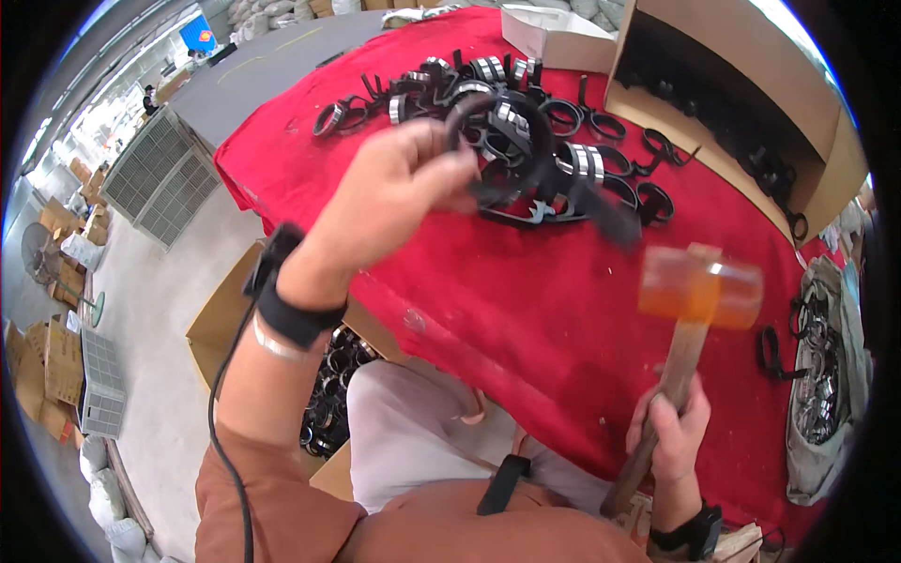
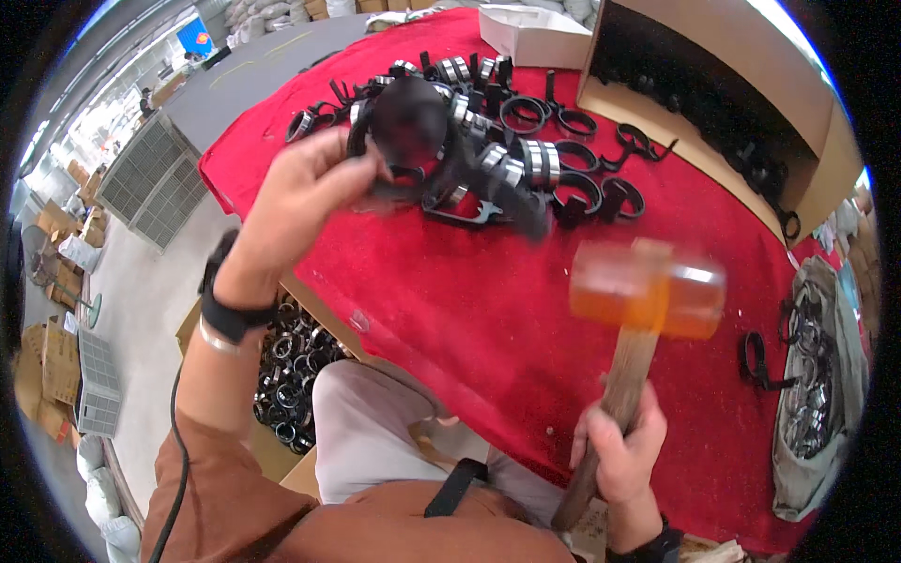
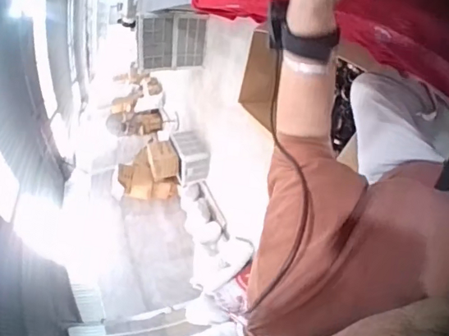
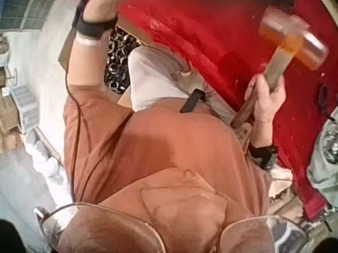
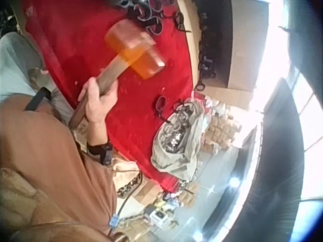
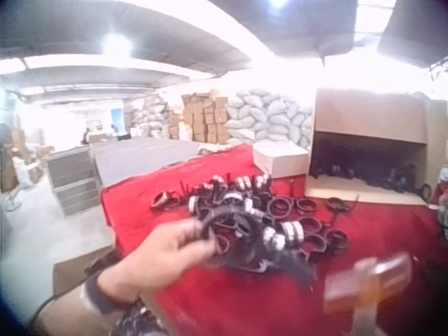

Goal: The person is assembling circular components by fitting a metal ring into a black bracket and tapping it with a rubber mallet.

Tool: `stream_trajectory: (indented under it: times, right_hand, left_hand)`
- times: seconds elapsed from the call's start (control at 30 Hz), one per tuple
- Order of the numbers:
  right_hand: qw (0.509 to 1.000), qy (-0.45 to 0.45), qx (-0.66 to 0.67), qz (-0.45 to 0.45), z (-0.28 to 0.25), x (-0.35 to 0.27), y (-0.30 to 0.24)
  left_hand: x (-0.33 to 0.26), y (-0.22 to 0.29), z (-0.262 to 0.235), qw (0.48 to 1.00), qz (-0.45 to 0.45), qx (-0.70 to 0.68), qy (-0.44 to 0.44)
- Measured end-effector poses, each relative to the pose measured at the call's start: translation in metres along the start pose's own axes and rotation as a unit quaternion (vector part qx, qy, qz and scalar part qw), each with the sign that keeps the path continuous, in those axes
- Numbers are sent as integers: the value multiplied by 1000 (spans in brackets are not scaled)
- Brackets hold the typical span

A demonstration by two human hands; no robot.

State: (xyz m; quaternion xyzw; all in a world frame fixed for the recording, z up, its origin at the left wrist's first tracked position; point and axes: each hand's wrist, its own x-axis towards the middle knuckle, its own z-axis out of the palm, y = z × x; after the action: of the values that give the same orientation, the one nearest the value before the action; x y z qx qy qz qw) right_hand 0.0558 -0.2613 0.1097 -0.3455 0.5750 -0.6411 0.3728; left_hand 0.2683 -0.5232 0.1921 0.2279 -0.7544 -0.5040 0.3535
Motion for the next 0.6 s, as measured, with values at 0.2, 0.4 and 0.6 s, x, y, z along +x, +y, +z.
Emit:
stream_trajectory:
  times: [0.2,0.4,0.6]
  right_hand:
    - [998,-59,-13,6,17,31,-1]
    - [971,-186,79,128,49,18,-10]
    - [965,-217,97,108,56,23,29]
  left_hand:
    - [-101,-22,65,981,-40,-172,-79]
    - [-123,-43,102,991,103,-78,27]
    - [-129,-46,133,957,258,-8,131]
